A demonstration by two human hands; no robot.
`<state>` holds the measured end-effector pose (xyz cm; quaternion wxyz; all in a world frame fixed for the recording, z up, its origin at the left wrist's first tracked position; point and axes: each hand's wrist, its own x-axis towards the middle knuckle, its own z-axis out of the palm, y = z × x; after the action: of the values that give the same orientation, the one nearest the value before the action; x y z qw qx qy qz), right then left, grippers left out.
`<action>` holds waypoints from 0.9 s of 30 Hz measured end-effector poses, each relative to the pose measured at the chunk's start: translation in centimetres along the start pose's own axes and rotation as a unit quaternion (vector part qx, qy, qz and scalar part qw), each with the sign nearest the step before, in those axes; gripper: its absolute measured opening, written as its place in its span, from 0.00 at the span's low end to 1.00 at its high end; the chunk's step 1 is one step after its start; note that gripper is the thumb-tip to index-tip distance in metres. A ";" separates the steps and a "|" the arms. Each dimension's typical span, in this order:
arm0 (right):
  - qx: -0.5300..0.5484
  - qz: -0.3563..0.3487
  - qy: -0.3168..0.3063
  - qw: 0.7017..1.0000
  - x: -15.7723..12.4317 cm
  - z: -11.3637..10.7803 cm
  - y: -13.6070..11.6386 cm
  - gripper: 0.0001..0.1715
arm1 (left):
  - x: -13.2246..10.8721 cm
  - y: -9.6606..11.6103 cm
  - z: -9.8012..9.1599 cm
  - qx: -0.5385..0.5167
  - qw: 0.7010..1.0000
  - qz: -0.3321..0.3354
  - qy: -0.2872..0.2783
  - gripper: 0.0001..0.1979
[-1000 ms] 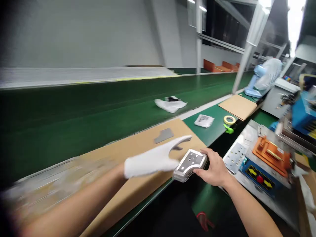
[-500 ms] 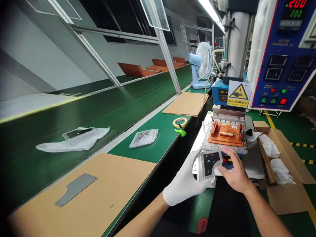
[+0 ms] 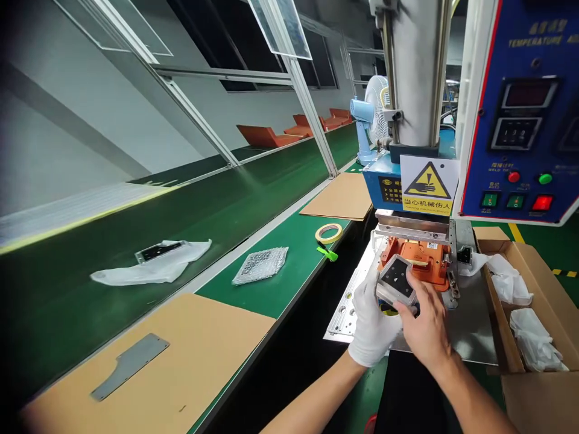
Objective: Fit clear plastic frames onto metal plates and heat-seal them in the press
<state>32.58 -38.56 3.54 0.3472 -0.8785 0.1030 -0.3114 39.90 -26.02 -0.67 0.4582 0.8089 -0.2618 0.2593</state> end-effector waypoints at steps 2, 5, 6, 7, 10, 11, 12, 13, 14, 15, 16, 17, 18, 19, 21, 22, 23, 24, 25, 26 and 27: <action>-0.013 -0.050 -0.020 0.998 2.3 -0.7 1.5 0.28 | 0.3 -1.4 -1.1 -0.007 0.999 0.005 -0.038 0.47; -0.055 -0.075 -0.041 0.995 5.8 -1.5 3.7 0.24 | -0.1 -4.6 -3.6 -0.010 0.997 -0.037 -0.070 0.34; -0.069 -0.075 -0.048 0.994 6.8 -1.6 4.4 0.24 | -0.5 -5.8 -4.4 -0.005 0.995 -0.064 -0.073 0.28; -0.082 -0.076 -0.056 0.992 7.7 -1.7 5.0 0.24 | -1.0 -7.0 -5.2 0.002 0.992 -0.096 -0.077 0.23; -0.124 -0.086 -0.092 0.984 9.5 -1.5 6.1 0.24 | -2.8 -9.9 -6.8 0.013 0.978 -0.187 -0.096 0.17; -0.139 -0.088 -0.102 0.981 9.9 -1.4 6.3 0.24 | -3.4 -10.5 -7.2 0.012 0.972 -0.211 -0.098 0.17; -0.152 -0.089 -0.112 0.978 10.2 -1.3 6.4 0.24 | -3.9 -11.0 -7.5 0.011 0.968 -0.231 -0.101 0.17; -0.162 -0.090 -0.122 0.975 10.4 -1.3 6.6 0.24 | -4.3 -11.4 -7.7 0.009 0.964 -0.246 -0.105 0.18; -0.170 -0.091 -0.133 0.972 10.6 -1.3 6.8 0.24 | -4.6 -11.7 -8.0 0.009 0.960 -0.257 -0.112 0.17; -0.174 -0.094 -0.145 0.969 10.8 -1.4 7.1 0.24 | -4.8 -12.0 -8.1 0.012 0.957 -0.263 -0.121 0.17; -0.178 -0.099 -0.158 0.966 10.9 -1.5 7.3 0.24 | -5.0 -12.2 -8.2 0.017 0.955 -0.265 -0.131 0.16; -0.182 -0.105 -0.171 0.963 11.1 -1.6 7.7 0.24 | -5.0 -12.3 -8.3 0.025 0.954 -0.262 -0.141 0.15; -0.187 -0.112 -0.184 0.958 11.2 -1.7 8.0 0.24 | -5.0 -12.4 -8.2 0.035 0.955 -0.254 -0.152 0.15; -0.193 -0.120 -0.195 0.954 11.4 -1.8 8.4 0.25 | -5.0 -12.3 -8.0 0.048 0.955 -0.242 -0.163 0.15; -0.208 -0.136 -0.211 0.945 11.6 -1.9 8.8 0.26 | -4.6 -12.1 -7.4 0.081 0.954 -0.215 -0.191 0.16; -0.219 -0.142 -0.214 0.941 11.7 -2.0 8.9 0.26 | -4.3 -11.8 -7.0 0.099 0.951 -0.203 -0.211 0.18; -0.232 -0.146 -0.214 0.938 11.7 -2.0 8.9 0.26 | -4.0 -11.5 -6.6 0.117 0.945 -0.193 -0.235 0.21; -0.248 -0.146 -0.209 0.935 11.6 -2.1 8.7 0.26 | -3.6 -11.3 -6.1 0.134 0.938 -0.186 -0.260 0.25; -0.263 -0.143 -0.202 0.932 11.3 -2.1 8.4 0.26 | -3.2 -11.0 -5.6 0.150 0.929 -0.182 -0.284 0.31; -0.276 -0.138 -0.192 0.932 10.9 -2.3 8.1 0.27 | -2.8 -10.8 -5.2 0.165 0.920 -0.182 -0.306 0.37; -0.282 -0.134 -0.181 0.933 10.4 -2.4 7.8 0.28 | -2.4 -10.7 -4.9 0.179 0.911 -0.187 -0.321 0.42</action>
<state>39.50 -49.78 4.60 0.0529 -0.9874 0.0035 -0.1492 44.33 -16.51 -6.54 0.2371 0.9510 -0.1881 -0.0627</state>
